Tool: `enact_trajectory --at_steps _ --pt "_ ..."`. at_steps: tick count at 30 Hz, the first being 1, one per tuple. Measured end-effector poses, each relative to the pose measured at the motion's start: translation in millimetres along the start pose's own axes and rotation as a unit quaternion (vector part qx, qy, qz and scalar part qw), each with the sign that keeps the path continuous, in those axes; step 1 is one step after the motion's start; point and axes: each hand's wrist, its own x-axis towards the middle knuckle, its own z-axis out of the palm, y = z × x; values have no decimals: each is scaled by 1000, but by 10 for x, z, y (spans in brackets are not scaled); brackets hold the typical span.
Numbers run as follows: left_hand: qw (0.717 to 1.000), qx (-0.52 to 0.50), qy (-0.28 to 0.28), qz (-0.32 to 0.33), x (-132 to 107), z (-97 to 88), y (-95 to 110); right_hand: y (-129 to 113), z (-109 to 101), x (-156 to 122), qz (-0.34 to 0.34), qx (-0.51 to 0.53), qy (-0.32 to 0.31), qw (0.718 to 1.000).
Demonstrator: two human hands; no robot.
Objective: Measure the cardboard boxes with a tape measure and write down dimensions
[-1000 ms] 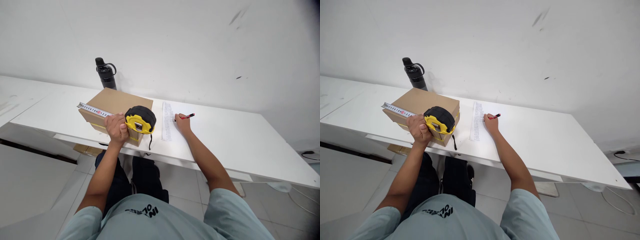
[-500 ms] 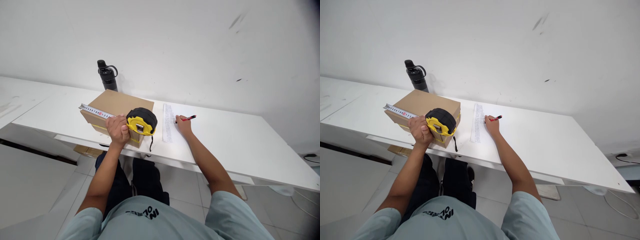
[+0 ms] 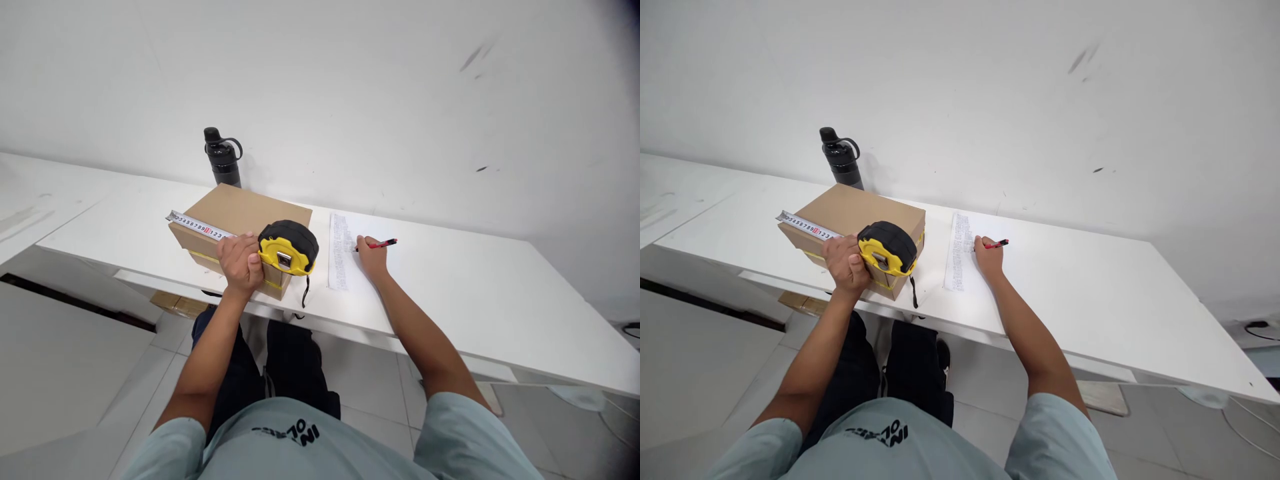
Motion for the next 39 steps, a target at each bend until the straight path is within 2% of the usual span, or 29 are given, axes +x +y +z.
enact_trajectory --at_steps 3,9,13,16,19,22,26,28,29,31,33,35,37,39 --pt "1000 -11 9 8 2 -5 -3 -1 -11 -36 -10 -18 19 1000" --pt "1000 17 -9 -2 -6 -16 4 51 -35 -69 -64 -86 5 994" --pt "999 24 -24 -19 -32 -20 -16 155 -38 -19 -52 -130 -4 990" --pt "1000 13 -17 -7 -25 -31 -7 206 -50 0 -54 -137 -19 989" --pt "1000 16 2 18 -8 -46 37 156 -69 -47 -96 -119 -37 988" --pt "999 32 8 30 -15 -52 79 -37 -64 -182 -180 -87 -60 978" --pt "998 50 -16 19 -58 -49 92 -495 41 -556 -302 -22 -76 950" --pt "999 46 -14 20 -76 -56 90 -798 134 -806 -383 82 -101 915" --pt "999 43 -9 24 -81 -63 89 -962 184 -924 -419 103 -119 894" --pt "999 35 -6 30 -84 -79 89 -1278 273 -1110 -476 118 -106 865" --pt "999 28 -15 28 -80 -91 94 -1521 337 -1213 -496 107 -62 860" --pt "999 25 -28 26 -72 -94 104 -1656 369 -1247 -500 96 -25 860" --pt "999 22 -24 34 -63 -86 115 -1712 360 -1228 -487 85 -12 869" --pt "999 18 -1 46 -60 -70 123 -1755 318 -1165 -461 66 -24 885"
